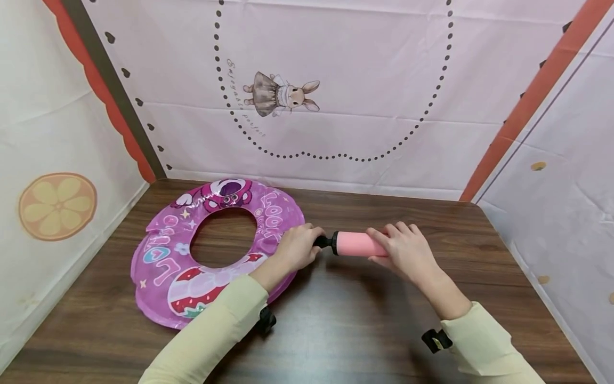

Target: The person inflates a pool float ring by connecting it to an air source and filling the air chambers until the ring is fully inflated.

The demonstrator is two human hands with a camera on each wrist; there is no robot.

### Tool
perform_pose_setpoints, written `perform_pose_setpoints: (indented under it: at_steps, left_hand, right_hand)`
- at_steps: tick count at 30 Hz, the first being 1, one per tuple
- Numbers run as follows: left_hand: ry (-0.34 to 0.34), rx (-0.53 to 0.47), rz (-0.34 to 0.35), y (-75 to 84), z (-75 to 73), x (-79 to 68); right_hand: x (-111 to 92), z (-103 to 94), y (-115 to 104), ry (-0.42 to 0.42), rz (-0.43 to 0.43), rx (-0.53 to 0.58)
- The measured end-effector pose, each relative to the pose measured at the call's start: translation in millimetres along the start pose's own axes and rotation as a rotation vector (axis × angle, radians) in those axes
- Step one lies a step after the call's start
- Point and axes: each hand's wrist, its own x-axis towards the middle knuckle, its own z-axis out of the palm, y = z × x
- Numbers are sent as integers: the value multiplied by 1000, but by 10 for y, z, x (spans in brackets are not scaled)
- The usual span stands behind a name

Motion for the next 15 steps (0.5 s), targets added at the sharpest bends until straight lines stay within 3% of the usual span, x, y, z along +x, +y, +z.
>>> perform_pose_setpoints:
  at_steps: [8,15]
  left_hand:
    - [-68,4,-27,-20,16,41]
    - [-57,4,-26,-54,19,30]
  right_hand:
    - [-236,-66,261,40,-11,34]
    - [-519,-270,622,33,35,51]
